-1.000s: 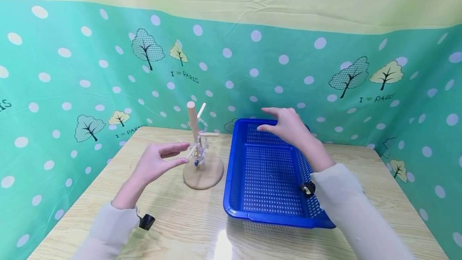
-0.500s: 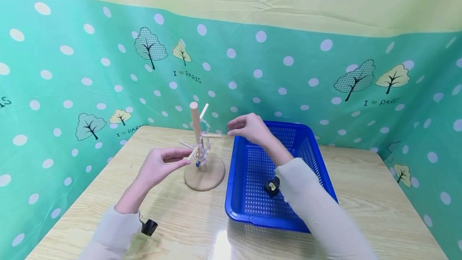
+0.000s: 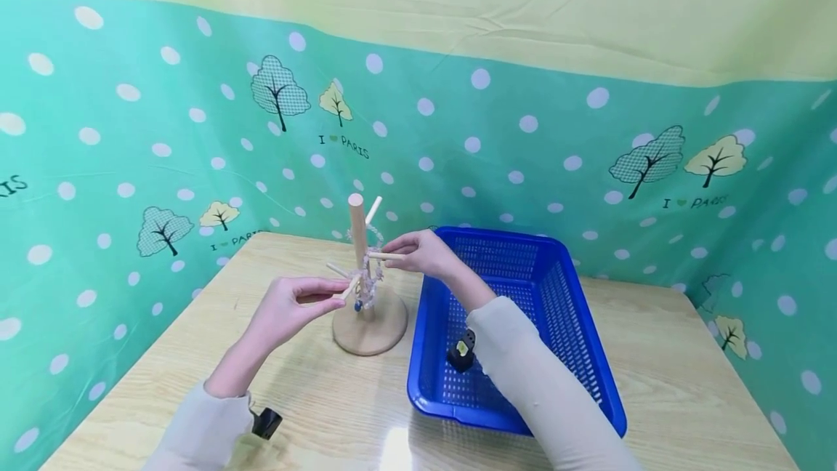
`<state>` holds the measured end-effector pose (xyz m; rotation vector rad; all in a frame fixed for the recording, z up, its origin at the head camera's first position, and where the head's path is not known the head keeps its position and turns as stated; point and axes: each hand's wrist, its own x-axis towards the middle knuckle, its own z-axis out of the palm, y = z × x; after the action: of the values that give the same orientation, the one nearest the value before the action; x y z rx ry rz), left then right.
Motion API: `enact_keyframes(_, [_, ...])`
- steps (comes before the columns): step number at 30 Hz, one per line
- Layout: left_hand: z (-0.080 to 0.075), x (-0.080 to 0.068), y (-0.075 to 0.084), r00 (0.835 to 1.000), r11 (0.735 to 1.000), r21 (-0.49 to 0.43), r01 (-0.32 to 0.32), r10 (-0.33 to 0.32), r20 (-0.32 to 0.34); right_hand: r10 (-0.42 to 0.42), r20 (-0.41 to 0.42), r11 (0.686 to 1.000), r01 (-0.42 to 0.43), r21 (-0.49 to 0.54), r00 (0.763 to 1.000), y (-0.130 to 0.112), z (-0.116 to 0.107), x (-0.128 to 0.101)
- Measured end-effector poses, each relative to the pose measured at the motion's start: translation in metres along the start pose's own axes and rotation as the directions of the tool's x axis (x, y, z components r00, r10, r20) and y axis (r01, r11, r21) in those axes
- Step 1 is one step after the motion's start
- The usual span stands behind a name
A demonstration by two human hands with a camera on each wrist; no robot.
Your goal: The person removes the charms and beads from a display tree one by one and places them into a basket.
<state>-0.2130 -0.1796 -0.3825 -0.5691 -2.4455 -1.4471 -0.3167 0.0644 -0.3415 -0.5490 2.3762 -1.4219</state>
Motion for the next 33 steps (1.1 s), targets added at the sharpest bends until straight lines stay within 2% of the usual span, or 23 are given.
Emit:
enact_keyframes(5, [0.001, -0.001, 0.003, 1.0, 1.0, 0.007, -0.007, 0.007, -0.001, 0.018, 0.005, 0.999, -0.018, 0.04, 1.0, 0.001, 0.006, 0.0])
enact_keyframes(10, [0.002, -0.002, 0.004, 1.0, 1.0, 0.008, 0.006, -0.006, -0.002, 0.065, -0.017, 0.989, -0.062, 0.138, 0.998, -0.002, 0.009, -0.003])
enact_keyframes(14, [0.002, 0.0, 0.004, 1.0, 1.0, 0.016, 0.006, -0.006, -0.004, 0.062, -0.017, 0.986, -0.059, 0.159, 0.998, -0.005, 0.006, -0.006])
enact_keyframes(21, [0.0, 0.001, 0.006, 1.0, 0.999, 0.03, 0.016, -0.016, -0.003, 0.034, -0.017, 0.964, -0.029, 0.264, 0.999, -0.009, -0.004, -0.015])
enact_keyframes(26, [-0.001, 0.003, 0.008, 0.999, 0.999, 0.031, 0.032, -0.032, -0.006, 0.008, -0.038, 0.965, 0.002, 0.262, 0.999, -0.013, -0.011, -0.021])
enact_keyframes(33, [0.005, -0.003, 0.007, 0.999, 0.999, 0.003, 0.034, -0.034, -0.024, -0.013, -0.076, 0.983, 0.027, 0.183, 0.997, -0.013, -0.018, -0.032])
